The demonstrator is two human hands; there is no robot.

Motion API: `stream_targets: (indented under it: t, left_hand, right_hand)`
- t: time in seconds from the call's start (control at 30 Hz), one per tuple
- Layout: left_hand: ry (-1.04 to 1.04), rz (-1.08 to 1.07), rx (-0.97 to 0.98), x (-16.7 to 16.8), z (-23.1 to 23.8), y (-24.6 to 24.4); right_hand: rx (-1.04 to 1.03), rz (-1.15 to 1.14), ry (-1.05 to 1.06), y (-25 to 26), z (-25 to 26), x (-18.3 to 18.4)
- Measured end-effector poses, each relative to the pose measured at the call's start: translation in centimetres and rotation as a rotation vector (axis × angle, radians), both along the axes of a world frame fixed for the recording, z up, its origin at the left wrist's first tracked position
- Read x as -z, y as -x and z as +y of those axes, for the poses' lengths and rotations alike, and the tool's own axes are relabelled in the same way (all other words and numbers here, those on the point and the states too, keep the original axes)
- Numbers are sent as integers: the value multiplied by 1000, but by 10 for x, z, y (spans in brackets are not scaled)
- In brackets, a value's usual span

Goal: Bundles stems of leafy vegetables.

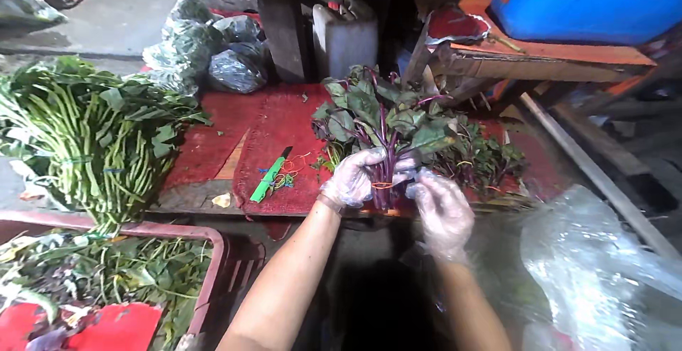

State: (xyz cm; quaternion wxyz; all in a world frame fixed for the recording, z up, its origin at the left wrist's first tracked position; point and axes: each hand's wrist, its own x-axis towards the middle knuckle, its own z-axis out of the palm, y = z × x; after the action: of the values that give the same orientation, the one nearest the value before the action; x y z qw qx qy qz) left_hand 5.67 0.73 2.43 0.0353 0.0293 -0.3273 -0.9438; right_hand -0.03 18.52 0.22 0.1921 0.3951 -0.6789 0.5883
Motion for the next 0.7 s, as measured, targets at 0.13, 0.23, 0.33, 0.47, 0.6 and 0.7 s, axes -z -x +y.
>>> stream_targets:
  t: [0.13, 0.23, 0.33, 0.47, 0.6, 0.7]
  left_hand:
    - [-18, 7, -40, 1, 0, 2]
    - [-18, 4, -44, 2, 3, 1]
    - [-6, -4, -53, 2, 5, 1]
    - [14, -10, -78, 2, 8, 2]
    - [58, -85, -122, 0, 11, 3]
    - [108, -134, -108, 0, 13, 4]
  right_hand:
    - [-63, -41, -103, -2, 1, -7]
    - [-115, 9, -175, -7, -4, -9]
    - [-82, 76, -271, -14, -10, -12]
    - [-17, 162, -342, -11, -14, -11]
    - [-23, 260, -362, -3, -15, -11]
    - [-74, 304, -336, 5, -13, -7]
